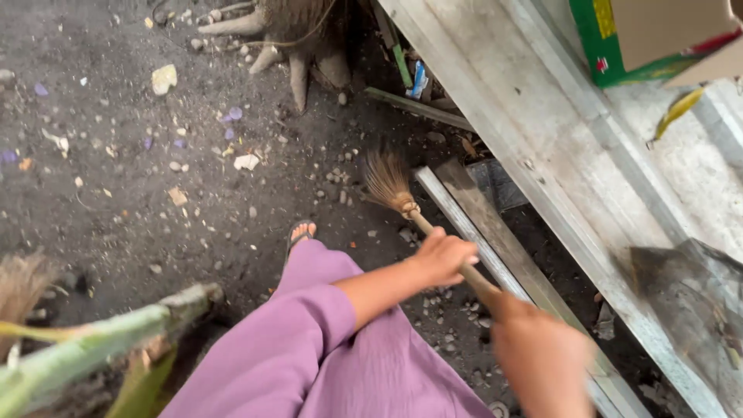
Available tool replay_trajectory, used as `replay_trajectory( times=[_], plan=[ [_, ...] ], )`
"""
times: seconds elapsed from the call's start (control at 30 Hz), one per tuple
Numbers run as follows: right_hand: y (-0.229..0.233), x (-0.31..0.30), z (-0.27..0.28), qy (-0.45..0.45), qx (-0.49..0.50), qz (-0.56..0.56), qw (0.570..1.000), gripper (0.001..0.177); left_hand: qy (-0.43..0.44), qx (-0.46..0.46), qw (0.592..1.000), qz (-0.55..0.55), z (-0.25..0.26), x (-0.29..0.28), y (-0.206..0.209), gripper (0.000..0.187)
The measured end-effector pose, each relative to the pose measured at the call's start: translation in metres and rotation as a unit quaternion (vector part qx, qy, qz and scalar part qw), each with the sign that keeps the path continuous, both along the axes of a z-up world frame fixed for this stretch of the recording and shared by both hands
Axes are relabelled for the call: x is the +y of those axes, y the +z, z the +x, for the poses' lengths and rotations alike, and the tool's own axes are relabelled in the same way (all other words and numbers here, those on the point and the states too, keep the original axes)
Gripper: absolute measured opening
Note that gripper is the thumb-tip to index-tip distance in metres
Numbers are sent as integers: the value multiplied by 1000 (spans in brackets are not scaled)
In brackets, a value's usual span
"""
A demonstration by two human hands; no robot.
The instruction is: Sweeping debris, leaves, and dirt from an outdoor floor using a broom.
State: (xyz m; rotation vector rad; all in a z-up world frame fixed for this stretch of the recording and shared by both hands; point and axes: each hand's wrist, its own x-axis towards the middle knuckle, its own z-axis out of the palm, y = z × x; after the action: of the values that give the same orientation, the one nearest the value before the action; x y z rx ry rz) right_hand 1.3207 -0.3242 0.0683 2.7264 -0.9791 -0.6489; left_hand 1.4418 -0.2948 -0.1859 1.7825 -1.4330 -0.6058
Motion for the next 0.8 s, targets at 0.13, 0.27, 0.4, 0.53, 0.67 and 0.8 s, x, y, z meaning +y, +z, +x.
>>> replay_trajectory(
  times=[0.13, 0.27, 0.4, 0.53, 0.67, 0.8],
  plan=[
    [-70, 0, 57, 130, -75, 54, 987, 11, 5, -49, 999, 15, 61, 44, -67, 19],
    [-55, -16, 95, 138, -253, 173, 942, 42, 85, -76, 984, 134, 107, 85, -37, 22],
    [-38, -16, 111, -2, -170, 183, 968, 42, 18, -77, 976, 204, 148, 97, 10, 25],
    [13, 0, 127, -37, -135, 126, 982, 33, -22, -44, 985, 167, 169, 87, 66, 30],
    [71, 28, 154, -22, -80, -4, 997, 37, -28, -9, 998, 56, 170, 44, 85, 25],
    [43, 53, 185, -35, 47, -42, 997, 28, -34, 57, 997, -31, 144, 19, 34, 17]
  ],
)
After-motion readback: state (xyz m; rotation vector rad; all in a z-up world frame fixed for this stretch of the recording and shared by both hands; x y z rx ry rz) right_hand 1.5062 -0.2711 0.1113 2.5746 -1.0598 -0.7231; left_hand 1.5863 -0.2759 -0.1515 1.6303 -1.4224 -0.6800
